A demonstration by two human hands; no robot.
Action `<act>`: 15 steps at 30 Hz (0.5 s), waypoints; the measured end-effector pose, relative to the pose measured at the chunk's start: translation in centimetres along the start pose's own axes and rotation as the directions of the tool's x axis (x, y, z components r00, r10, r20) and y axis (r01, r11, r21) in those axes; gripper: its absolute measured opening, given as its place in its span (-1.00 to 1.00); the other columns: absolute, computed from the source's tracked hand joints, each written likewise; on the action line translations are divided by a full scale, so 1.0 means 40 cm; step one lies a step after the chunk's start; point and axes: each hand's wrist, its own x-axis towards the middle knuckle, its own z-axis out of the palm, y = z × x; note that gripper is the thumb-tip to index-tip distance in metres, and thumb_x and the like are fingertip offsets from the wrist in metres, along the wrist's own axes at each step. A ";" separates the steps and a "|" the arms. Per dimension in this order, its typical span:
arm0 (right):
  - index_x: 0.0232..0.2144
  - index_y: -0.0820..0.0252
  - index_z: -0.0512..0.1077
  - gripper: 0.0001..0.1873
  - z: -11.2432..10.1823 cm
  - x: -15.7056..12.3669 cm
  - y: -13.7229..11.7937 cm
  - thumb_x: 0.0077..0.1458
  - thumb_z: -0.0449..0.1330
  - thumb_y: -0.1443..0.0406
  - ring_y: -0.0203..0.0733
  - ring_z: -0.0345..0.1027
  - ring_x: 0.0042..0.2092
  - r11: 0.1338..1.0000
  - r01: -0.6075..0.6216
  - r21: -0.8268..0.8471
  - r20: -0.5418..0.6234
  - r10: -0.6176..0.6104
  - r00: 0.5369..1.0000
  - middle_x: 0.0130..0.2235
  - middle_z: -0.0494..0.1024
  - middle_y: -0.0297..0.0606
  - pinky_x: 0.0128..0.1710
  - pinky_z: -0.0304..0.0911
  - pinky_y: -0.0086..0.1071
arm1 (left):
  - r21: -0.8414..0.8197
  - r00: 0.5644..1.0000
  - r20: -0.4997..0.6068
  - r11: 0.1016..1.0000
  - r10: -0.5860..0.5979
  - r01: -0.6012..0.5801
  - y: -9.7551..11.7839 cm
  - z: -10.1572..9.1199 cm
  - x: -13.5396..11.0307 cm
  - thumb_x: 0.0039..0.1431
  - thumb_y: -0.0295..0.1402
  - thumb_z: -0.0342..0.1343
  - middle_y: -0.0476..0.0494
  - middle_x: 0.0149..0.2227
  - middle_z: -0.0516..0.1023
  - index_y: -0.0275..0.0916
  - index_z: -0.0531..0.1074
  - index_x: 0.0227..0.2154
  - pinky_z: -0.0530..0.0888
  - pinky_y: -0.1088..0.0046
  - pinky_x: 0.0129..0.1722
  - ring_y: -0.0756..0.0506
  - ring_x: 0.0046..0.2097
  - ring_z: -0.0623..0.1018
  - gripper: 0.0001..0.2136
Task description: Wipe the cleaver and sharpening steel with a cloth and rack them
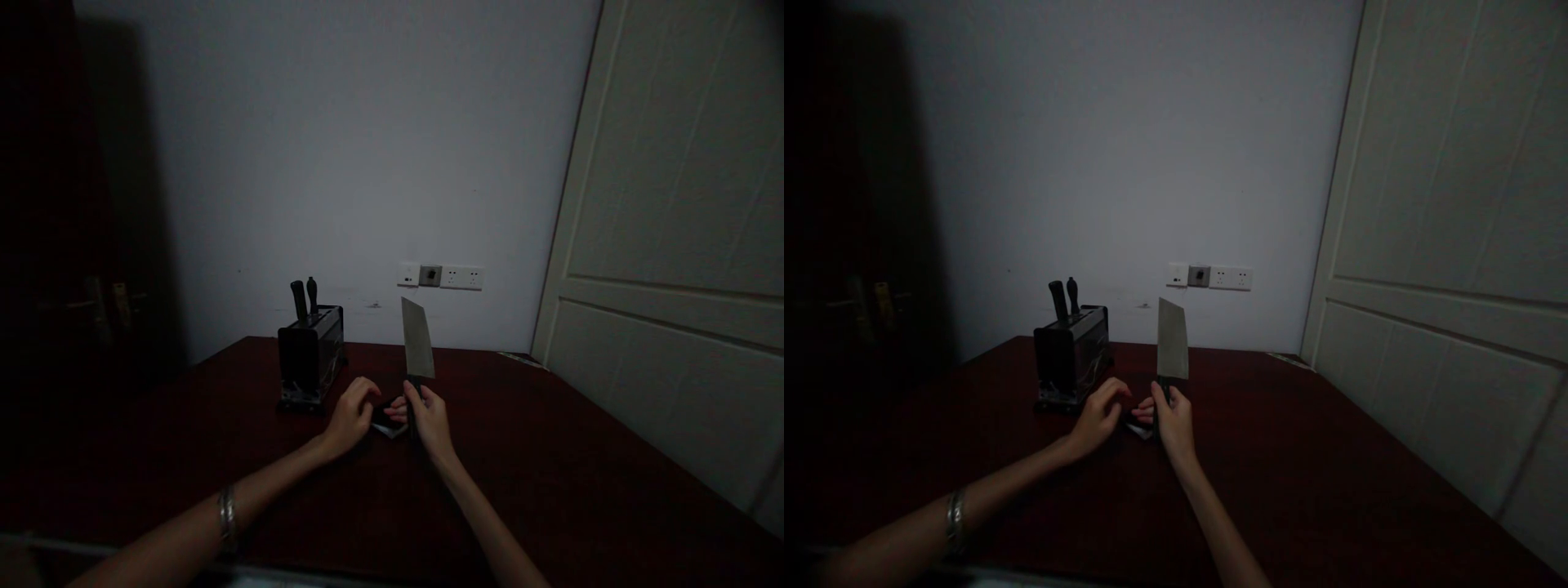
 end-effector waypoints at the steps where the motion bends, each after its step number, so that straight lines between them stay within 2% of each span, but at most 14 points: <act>1: -0.53 0.25 0.28 -0.54 0.007 -0.001 -0.013 -0.28 0.30 0.00 -0.18 0.42 -0.60 0.999 -0.032 0.036 -0.006 0.032 0.999 -0.65 0.45 -0.34 -0.64 0.32 -0.43 | 0.018 0.998 -0.023 0.998 0.054 -0.054 0.008 -0.017 0.009 -0.04 -0.63 -0.16 -0.13 -0.32 0.37 -0.28 0.32 -0.37 0.36 0.36 -0.20 -0.06 -0.23 0.39 -0.77; 3: -0.53 0.27 0.29 -0.56 0.020 -0.004 -0.042 -0.27 0.32 0.03 -0.15 0.44 -0.57 0.991 -0.091 0.093 -0.009 0.092 0.996 -0.62 0.47 -0.28 -0.63 0.33 -0.42 | 0.046 0.982 -0.057 0.983 0.180 -0.177 0.022 -0.047 0.031 0.01 -0.63 -0.17 -0.16 -0.27 0.37 -0.28 0.32 -0.31 0.36 0.31 -0.15 -0.08 -0.17 0.39 -0.75; 5: -0.51 0.29 0.31 -0.62 0.028 -0.004 -0.073 -0.17 0.29 0.09 -0.14 0.46 -0.52 0.980 -0.144 0.136 0.010 0.144 0.990 -0.58 0.50 -0.22 -0.61 0.35 -0.41 | 0.073 0.947 -0.052 0.947 0.316 -0.312 0.035 -0.070 0.055 0.03 -0.63 -0.16 -0.21 -0.20 0.38 -0.28 0.31 -0.22 0.36 0.26 -0.10 -0.10 -0.10 0.38 -0.72; 9: -0.45 0.33 0.34 -0.76 0.043 -0.002 -0.135 0.08 0.12 0.21 -0.17 0.47 -0.47 0.938 -0.301 0.171 0.068 0.294 0.953 -0.52 0.53 -0.14 -0.51 0.39 -0.35 | 0.144 0.843 0.060 0.831 0.534 -0.537 0.070 -0.101 0.091 0.03 -0.60 -0.11 -0.30 -0.02 0.34 -0.29 0.22 0.00 0.33 0.15 -0.01 -0.16 0.04 0.33 -0.58; 12: -0.45 0.33 0.35 -0.76 0.058 -0.002 -0.180 0.16 0.03 0.26 -0.23 0.44 -0.50 0.898 -0.400 0.184 0.091 0.390 0.916 -0.57 0.51 -0.21 -0.44 0.39 -0.31 | 0.179 0.763 0.144 0.741 0.631 -0.647 0.103 -0.115 0.107 0.02 -0.58 -0.09 -0.35 0.07 0.28 -0.31 0.12 0.11 0.31 0.10 0.03 -0.20 0.12 0.27 -0.48; 15: -0.48 0.30 0.37 -0.71 0.070 -0.004 -0.216 0.18 -0.01 0.26 -0.29 0.37 -0.56 0.866 -0.460 0.197 0.118 0.445 0.888 -0.63 0.47 -0.29 -0.44 0.36 -0.33 | 0.189 0.728 0.176 0.703 0.663 -0.686 0.132 -0.121 0.119 0.00 -0.59 -0.08 -0.37 0.10 0.25 -0.34 0.05 0.15 0.31 0.10 0.06 -0.21 0.15 0.22 -0.43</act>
